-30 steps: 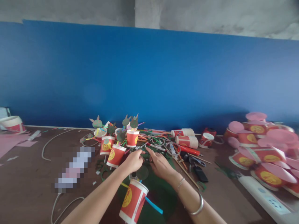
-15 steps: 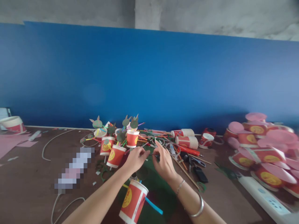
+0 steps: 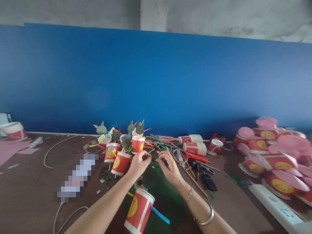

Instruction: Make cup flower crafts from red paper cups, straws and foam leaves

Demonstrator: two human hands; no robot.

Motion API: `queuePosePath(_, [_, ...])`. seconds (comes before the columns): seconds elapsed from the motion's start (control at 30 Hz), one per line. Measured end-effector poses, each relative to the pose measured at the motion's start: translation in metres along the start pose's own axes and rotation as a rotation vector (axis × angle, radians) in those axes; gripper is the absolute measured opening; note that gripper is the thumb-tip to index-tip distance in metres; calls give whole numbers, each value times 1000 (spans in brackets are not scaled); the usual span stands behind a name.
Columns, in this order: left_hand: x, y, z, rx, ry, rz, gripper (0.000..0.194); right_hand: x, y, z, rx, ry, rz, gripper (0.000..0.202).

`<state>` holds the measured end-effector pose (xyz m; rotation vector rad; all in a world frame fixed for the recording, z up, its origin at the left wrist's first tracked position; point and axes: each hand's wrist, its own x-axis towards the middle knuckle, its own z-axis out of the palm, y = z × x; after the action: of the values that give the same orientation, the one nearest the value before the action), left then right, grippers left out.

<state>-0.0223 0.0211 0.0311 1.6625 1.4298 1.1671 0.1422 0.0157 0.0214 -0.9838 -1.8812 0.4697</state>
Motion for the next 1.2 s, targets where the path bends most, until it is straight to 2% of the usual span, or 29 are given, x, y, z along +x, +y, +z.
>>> queuePosePath(0.17, [0, -1, 1, -53, -9, -18, 12, 4, 4, 0, 66, -76, 67, 15])
queuePosePath(0.37, [-1, 3, 1, -86, -38, -35, 10, 3, 8, 2, 75, -65, 75, 16])
queuePosePath(0.77, [-1, 4, 4, -173, -74, -115, 11, 3, 12, 4, 132, -42, 184, 18])
queuePosePath(0.93, [-1, 1, 4, -176, -83, -103, 11, 3, 13, 5, 168, -31, 233, 18])
queuePosePath(1.2, [-3, 7, 3, -91, -26, 19, 8, 3, 17, 9, 410, -54, 454, 28])
